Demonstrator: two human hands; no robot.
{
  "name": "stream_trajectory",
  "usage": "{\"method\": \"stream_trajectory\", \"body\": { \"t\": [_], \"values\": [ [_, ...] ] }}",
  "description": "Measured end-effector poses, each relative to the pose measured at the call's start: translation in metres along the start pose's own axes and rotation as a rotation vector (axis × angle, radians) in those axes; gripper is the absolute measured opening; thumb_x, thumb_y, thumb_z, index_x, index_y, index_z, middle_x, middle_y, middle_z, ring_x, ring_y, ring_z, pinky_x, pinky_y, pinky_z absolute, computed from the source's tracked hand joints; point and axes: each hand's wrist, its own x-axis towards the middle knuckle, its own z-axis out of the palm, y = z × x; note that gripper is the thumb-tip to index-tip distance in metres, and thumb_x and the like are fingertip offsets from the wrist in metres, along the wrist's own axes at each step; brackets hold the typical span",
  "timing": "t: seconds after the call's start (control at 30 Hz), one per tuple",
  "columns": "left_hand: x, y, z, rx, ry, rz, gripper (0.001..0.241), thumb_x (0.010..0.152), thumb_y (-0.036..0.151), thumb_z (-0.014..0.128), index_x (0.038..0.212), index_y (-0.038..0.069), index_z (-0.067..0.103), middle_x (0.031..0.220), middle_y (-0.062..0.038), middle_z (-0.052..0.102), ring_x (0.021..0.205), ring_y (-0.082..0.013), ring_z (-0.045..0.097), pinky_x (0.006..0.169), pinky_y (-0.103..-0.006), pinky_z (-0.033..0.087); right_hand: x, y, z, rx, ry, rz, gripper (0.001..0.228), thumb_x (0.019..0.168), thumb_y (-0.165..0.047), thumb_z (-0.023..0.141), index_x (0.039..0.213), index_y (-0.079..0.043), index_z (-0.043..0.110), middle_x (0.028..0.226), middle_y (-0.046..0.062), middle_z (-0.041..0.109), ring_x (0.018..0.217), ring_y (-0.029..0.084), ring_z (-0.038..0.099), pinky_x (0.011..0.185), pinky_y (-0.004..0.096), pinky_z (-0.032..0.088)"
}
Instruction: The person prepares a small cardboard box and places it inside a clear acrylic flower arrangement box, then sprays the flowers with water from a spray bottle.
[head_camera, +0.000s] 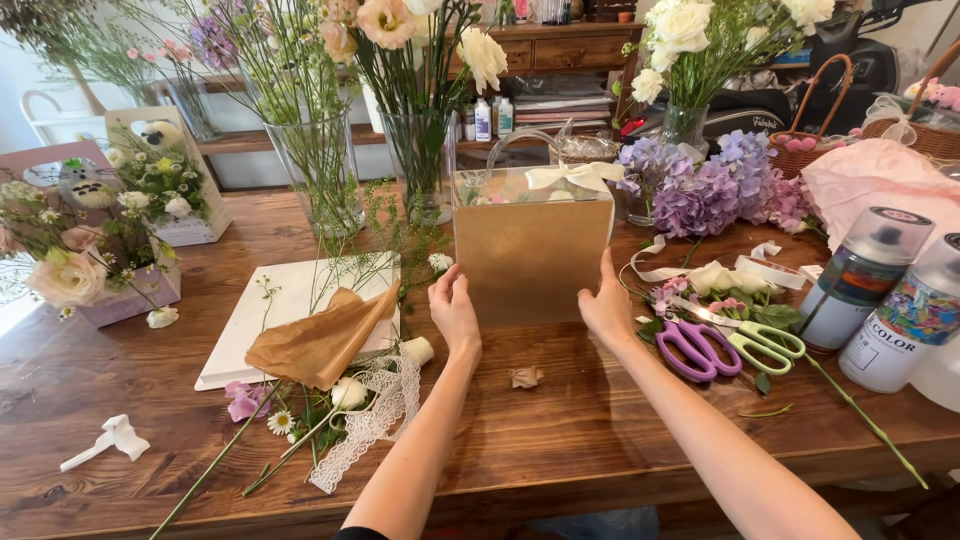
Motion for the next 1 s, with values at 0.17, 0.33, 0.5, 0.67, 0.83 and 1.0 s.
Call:
{"method": "stream_trajectory", "body": {
  "t": [0.17, 0.33, 0.5, 0.67, 0.83, 1.0],
  "values": [
    [0.002, 0.000, -0.001, 0.007, -0.008, -0.014, 0.036, 0.089, 0.027, 0.066, 0.122, 0.017, 0.075, 0.115, -0.006, 0.065, 0.110, -0.0208, 0.069, 0.100, -0.0356, 0.052, -0.009, -0.007, -0.006, 0.048, -0.028, -0.012, 0.092, 0.083, -0.015, 0.057, 0.167, -0.020, 0.019, 0.141, 0.036, 0.054, 0.138, 0.045, 0.049, 0.115, 0.055, 0.039],
    [-0.015, -0.001, 0.006, 0.017, 0.007, 0.006, 0.031, 0.089, 0.027, 0.067, 0.117, 0.017, 0.076, 0.112, -0.005, 0.066, 0.106, -0.0190, 0.069, 0.099, -0.0346, 0.052, 0.000, 0.015, 0.000, 0.090, 0.107, -0.062, 0.082, 0.086, -0.019, 0.057, 0.163, -0.012, 0.030, 0.145, 0.036, 0.050, 0.136, 0.045, 0.051, 0.116, 0.056, 0.038],
    [-0.069, 0.019, 0.038, -0.026, -0.057, 0.159, 0.028, 0.086, 0.015, 0.068, 0.113, 0.015, 0.075, 0.105, -0.007, 0.066, 0.099, -0.0199, 0.067, 0.090, -0.0337, 0.055, 0.015, 0.075, -0.023, 0.160, 0.344, -0.086, 0.067, 0.099, -0.028, 0.055, 0.156, 0.001, 0.037, 0.146, 0.037, 0.049, 0.135, 0.049, 0.049, 0.113, 0.059, 0.037],
    [-0.112, 0.028, 0.083, -0.041, -0.160, 0.288, 0.038, 0.079, 0.011, 0.068, 0.117, 0.015, 0.074, 0.108, -0.006, 0.062, 0.102, -0.0194, 0.064, 0.089, -0.0331, 0.053, -0.008, 0.110, -0.092, 0.150, 0.424, -0.063, 0.065, 0.104, -0.044, 0.057, 0.153, -0.004, 0.040, 0.140, 0.031, 0.055, 0.129, 0.046, 0.054, 0.108, 0.058, 0.041],
    [-0.183, 0.085, 0.101, -0.082, -0.294, 0.206, 0.052, 0.080, 0.007, 0.061, 0.131, 0.013, 0.067, 0.117, -0.005, 0.052, 0.113, -0.0209, 0.052, 0.101, -0.0379, 0.044, -0.014, 0.147, -0.149, 0.148, 0.506, -0.056, 0.063, 0.109, -0.054, 0.051, 0.146, -0.002, 0.048, 0.141, 0.029, 0.056, 0.130, 0.046, 0.053, 0.109, 0.056, 0.039],
    [-0.224, 0.106, 0.105, -0.030, -0.445, 0.567, 0.067, 0.072, 0.000, 0.060, 0.138, 0.013, 0.060, 0.119, -0.013, 0.052, 0.118, -0.0388, 0.054, 0.107, -0.0479, 0.041, -0.021, 0.158, -0.177, 0.765, 0.614, -0.020, 0.082, 0.113, -0.066, 0.044, 0.152, 0.003, 0.022, 0.151, 0.025, 0.027, 0.109, 0.048, 0.051, 0.092, 0.072, 0.054]
  ]
}}
